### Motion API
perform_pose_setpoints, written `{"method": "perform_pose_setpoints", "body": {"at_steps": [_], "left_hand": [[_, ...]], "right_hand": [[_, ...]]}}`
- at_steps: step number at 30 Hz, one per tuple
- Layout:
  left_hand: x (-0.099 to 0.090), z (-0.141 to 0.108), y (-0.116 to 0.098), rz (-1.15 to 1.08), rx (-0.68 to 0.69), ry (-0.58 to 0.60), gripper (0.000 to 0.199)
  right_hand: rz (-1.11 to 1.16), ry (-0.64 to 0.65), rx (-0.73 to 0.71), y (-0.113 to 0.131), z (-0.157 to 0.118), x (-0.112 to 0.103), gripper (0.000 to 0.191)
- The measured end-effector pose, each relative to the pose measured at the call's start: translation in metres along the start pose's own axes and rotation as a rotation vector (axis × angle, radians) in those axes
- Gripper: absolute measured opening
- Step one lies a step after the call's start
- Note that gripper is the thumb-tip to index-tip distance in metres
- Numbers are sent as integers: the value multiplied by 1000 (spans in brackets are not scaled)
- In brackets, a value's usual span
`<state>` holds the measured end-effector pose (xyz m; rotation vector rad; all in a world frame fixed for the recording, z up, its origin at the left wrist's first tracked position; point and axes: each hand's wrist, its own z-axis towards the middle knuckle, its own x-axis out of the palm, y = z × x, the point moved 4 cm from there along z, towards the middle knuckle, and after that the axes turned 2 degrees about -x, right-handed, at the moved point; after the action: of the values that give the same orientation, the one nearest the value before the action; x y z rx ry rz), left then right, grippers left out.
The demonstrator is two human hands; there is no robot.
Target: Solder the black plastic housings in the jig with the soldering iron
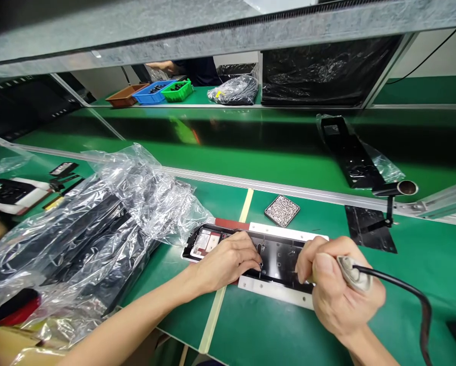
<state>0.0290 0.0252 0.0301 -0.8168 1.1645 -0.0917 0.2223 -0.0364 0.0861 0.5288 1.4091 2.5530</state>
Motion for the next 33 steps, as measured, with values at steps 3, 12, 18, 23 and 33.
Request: {"method": "perform_pose_setpoints", "body": {"at_steps": [3, 12, 18, 23, 33], "left_hand": [[1, 0, -1, 159, 63, 30, 22], [1, 2, -4, 209, 139, 84, 23], [-1, -15, 0, 112, 144, -136, 20], [8, -31, 3, 216, 210, -168, 31], [12, -32, -10, 401, 281, -192, 30]], "right_hand": [[-4, -3, -4, 0, 1, 1, 25], [-14, -18, -1, 2, 1, 1, 25], [-7, -23, -3, 2, 1, 1, 26], [3, -24, -24, 2, 2, 1, 26], [19, -35, -5, 3, 3, 2, 30]]}}
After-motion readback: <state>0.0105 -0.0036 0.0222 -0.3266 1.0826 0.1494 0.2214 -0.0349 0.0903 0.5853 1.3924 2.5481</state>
